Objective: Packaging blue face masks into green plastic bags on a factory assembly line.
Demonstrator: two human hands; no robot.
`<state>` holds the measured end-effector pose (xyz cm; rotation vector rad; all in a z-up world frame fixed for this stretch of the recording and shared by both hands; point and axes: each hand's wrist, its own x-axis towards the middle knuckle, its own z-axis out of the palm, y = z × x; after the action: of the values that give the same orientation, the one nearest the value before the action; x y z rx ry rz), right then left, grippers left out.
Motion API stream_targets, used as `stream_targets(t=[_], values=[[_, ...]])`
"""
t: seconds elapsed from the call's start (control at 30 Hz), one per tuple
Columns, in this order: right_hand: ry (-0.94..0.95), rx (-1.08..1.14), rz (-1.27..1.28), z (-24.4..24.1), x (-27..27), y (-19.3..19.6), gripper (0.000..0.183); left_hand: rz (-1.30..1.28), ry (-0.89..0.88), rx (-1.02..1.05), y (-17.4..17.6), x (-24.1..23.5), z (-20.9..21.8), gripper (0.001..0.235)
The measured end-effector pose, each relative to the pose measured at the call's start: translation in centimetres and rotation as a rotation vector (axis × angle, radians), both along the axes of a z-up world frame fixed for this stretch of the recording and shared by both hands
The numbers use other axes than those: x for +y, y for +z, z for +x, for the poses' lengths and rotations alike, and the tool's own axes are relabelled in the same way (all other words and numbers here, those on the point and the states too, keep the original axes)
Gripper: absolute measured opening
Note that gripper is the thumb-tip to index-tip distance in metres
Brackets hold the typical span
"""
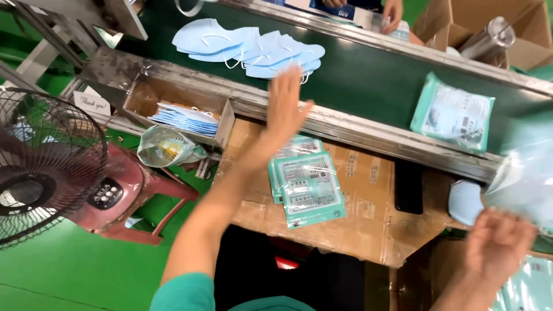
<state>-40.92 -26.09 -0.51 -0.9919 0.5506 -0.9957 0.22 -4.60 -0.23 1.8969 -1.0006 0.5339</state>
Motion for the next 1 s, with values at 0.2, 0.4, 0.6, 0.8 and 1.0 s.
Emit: stream_targets(t=[0.2,0.4,0.6,0.8,1.0], values=[[0.086,0.023,-0.02,2.1,2.5,-2.7,0.014,0.357,0.359,-0.207,-3.6,-6.2,12.8,0.078],[0.067,0.471,-0.152,4.1,7.7,-6.1,0.024,0.446,0.15,-0.335,-5.6,-7.1,9.8,0.04],[-0.111,0.626,-1.072,6.5,10.2,1.1,0.064,0.449,-0.733,-0.483,-1.4,-2.5,-13.4,0.045],[0.158,0.529,-0.804,1.4,8.0,-5.5,0.045,0.08,-0.913,0.012,0.7,2.0,-19.0,0.079],[0.275,0.721,-0.622,1.4,9.7,-5.9,0.089,0.335,-0.819,0.545,-10.8,-0.2,-20.1,0.128]])
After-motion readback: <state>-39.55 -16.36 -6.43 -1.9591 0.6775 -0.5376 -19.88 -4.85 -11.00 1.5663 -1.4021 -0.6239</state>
